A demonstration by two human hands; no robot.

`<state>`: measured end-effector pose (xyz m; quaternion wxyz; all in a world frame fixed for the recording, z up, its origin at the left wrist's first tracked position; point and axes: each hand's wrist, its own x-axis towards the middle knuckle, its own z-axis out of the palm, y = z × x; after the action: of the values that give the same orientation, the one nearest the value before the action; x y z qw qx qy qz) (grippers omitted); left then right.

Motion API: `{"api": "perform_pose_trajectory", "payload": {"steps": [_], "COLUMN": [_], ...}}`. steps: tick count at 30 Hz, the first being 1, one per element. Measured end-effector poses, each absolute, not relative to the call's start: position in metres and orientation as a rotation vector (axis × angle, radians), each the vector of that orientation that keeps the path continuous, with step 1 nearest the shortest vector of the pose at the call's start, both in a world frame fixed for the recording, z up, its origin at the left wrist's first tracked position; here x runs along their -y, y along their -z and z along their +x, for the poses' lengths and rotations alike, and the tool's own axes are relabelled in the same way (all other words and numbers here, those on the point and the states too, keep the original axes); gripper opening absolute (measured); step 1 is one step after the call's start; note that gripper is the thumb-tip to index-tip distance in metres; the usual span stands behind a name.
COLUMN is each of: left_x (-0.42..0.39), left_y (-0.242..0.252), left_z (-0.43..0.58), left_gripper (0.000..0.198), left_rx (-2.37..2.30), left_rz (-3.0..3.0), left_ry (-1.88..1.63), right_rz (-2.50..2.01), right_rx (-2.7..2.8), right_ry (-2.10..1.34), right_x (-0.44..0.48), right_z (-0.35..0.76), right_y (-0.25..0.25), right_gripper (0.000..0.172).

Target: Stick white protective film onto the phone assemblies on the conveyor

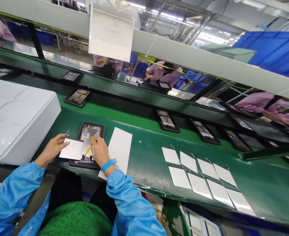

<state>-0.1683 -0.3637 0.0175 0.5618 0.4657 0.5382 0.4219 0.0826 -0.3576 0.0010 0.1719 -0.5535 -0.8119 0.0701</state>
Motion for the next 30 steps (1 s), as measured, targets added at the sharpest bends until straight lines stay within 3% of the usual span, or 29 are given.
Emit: {"api": "perform_pose_trajectory", "payload": {"steps": [15,30], "left_x": [0.331,0.328], "left_y": [-0.009,0.002], "left_z": [-0.115,-0.095], "left_gripper": [0.055,0.044], "left_rx": [-1.193,-1.262], "left_rz": [1.108,1.115], "left_ry": [-0.917,-0.916], "right_rz": [-1.513,-1.457], "right_rx": [1.995,1.791], "right_ry": [-0.541,-0.737], "right_x": [0.318,0.364], "right_z": [0.112,0.127], "right_y": [-0.011,-0.026], "right_gripper": [0.019,0.019]}}
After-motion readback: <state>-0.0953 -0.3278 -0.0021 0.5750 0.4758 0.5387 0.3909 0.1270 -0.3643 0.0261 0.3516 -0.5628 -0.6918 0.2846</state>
